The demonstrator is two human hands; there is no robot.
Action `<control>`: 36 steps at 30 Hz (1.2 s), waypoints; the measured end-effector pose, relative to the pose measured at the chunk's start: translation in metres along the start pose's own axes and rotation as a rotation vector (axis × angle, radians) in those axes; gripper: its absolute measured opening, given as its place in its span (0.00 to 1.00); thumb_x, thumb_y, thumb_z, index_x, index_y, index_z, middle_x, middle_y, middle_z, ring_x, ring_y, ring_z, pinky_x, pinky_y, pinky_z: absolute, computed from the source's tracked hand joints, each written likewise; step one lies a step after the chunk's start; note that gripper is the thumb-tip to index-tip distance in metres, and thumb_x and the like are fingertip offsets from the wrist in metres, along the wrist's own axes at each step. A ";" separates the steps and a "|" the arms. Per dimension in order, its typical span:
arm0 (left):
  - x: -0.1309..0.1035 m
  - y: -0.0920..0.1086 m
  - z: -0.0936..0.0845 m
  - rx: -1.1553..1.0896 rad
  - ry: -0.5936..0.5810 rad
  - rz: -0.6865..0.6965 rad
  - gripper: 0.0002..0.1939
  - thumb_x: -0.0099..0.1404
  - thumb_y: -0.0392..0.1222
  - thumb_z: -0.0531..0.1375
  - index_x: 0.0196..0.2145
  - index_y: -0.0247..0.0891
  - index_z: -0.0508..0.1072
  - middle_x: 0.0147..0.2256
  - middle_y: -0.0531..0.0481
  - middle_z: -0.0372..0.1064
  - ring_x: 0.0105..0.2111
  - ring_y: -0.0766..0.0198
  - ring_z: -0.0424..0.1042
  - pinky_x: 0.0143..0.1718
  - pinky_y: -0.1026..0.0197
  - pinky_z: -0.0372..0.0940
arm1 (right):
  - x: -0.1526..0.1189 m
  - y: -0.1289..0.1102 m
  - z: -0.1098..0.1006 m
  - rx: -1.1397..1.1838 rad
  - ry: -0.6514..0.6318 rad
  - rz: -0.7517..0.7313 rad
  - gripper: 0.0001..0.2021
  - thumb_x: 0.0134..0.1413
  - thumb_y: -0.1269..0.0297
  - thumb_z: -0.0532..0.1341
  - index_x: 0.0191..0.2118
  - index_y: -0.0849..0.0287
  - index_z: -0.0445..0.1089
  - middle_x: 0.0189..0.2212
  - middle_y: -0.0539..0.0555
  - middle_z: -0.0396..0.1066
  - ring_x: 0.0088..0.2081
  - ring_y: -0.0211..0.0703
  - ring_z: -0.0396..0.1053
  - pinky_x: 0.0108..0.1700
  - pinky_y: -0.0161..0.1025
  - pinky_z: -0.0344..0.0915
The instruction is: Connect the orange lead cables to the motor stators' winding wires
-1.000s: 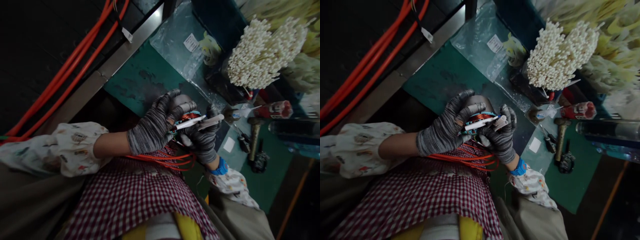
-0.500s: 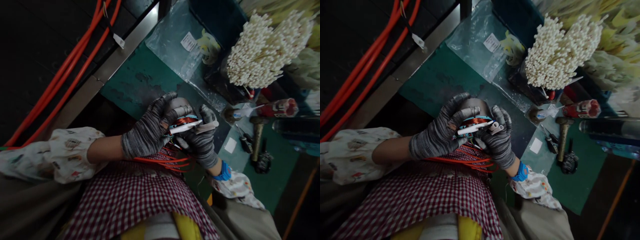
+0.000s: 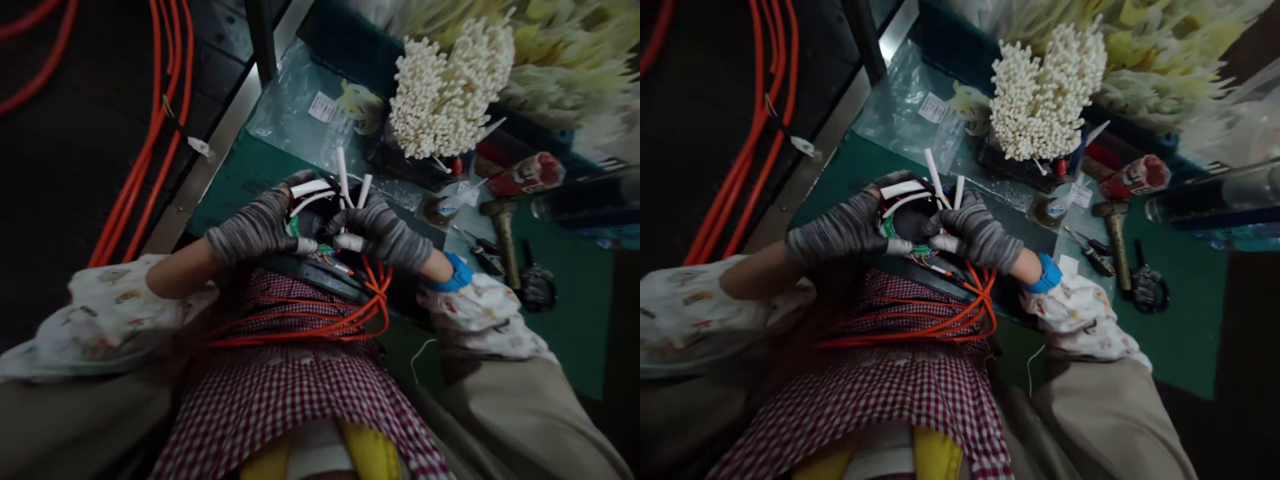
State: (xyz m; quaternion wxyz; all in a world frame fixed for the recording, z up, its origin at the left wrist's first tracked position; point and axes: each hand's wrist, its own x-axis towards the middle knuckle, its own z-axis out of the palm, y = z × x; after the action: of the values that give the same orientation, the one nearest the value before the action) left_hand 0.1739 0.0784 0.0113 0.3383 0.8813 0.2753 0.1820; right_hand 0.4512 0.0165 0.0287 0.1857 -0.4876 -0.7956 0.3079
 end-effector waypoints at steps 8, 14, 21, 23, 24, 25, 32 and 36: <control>-0.019 0.031 0.001 0.571 0.069 0.197 0.13 0.79 0.35 0.60 0.53 0.46 0.83 0.51 0.47 0.85 0.51 0.47 0.81 0.49 0.45 0.75 | 0.016 0.014 0.013 0.105 0.157 -0.076 0.15 0.79 0.58 0.59 0.56 0.49 0.83 0.56 0.57 0.81 0.57 0.53 0.77 0.64 0.57 0.76; -0.024 0.041 0.008 0.596 0.127 0.259 0.18 0.80 0.54 0.62 0.53 0.39 0.83 0.53 0.39 0.84 0.53 0.41 0.81 0.51 0.39 0.75 | -0.051 -0.005 0.036 -0.267 0.462 -0.154 0.15 0.73 0.52 0.69 0.61 0.40 0.82 0.55 0.55 0.82 0.55 0.54 0.79 0.57 0.57 0.79; -0.027 0.018 0.029 0.567 0.315 0.273 0.13 0.78 0.55 0.68 0.50 0.45 0.82 0.46 0.46 0.84 0.50 0.46 0.81 0.48 0.44 0.74 | -0.059 -0.018 0.041 -0.086 0.352 -0.037 0.14 0.76 0.50 0.67 0.42 0.49 0.86 0.30 0.51 0.81 0.31 0.44 0.76 0.37 0.43 0.72; -0.025 0.016 0.031 0.548 0.305 0.261 0.12 0.79 0.55 0.66 0.49 0.47 0.83 0.46 0.46 0.84 0.49 0.46 0.80 0.47 0.44 0.73 | -0.051 -0.020 0.043 0.015 0.354 0.081 0.20 0.76 0.44 0.66 0.37 0.53 0.84 0.27 0.51 0.79 0.28 0.43 0.73 0.36 0.41 0.70; -0.024 0.015 0.032 0.544 0.308 0.267 0.12 0.80 0.55 0.65 0.49 0.46 0.83 0.45 0.46 0.84 0.49 0.47 0.80 0.47 0.44 0.73 | -0.047 -0.021 0.044 0.046 0.352 0.119 0.21 0.75 0.43 0.66 0.36 0.54 0.83 0.26 0.51 0.79 0.28 0.42 0.72 0.35 0.41 0.69; -0.023 0.016 0.031 0.545 0.323 0.277 0.13 0.80 0.54 0.64 0.49 0.45 0.83 0.45 0.46 0.84 0.48 0.47 0.80 0.46 0.44 0.73 | -0.043 -0.022 0.045 0.061 0.348 0.147 0.22 0.75 0.42 0.67 0.36 0.54 0.83 0.27 0.51 0.79 0.28 0.41 0.72 0.35 0.40 0.69; -0.020 0.028 0.032 0.627 0.519 0.325 0.04 0.79 0.43 0.63 0.44 0.45 0.79 0.38 0.50 0.82 0.40 0.54 0.81 0.41 0.50 0.75 | -0.027 -0.027 0.044 -0.078 0.374 0.202 0.26 0.74 0.37 0.64 0.34 0.55 0.79 0.29 0.54 0.78 0.31 0.43 0.71 0.36 0.41 0.66; -0.030 0.016 0.036 0.732 0.517 0.477 0.08 0.75 0.39 0.69 0.50 0.50 0.80 0.40 0.52 0.81 0.42 0.56 0.81 0.49 0.51 0.78 | -0.029 -0.026 0.050 -0.142 0.361 0.212 0.25 0.76 0.39 0.64 0.34 0.54 0.79 0.28 0.53 0.77 0.31 0.43 0.70 0.38 0.41 0.67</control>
State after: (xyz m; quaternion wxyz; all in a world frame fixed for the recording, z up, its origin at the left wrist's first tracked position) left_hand 0.1743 0.0321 -0.0066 -0.1229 0.9065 0.1868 0.3580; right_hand 0.4172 -0.0331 0.0087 0.2572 -0.6276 -0.7133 0.1767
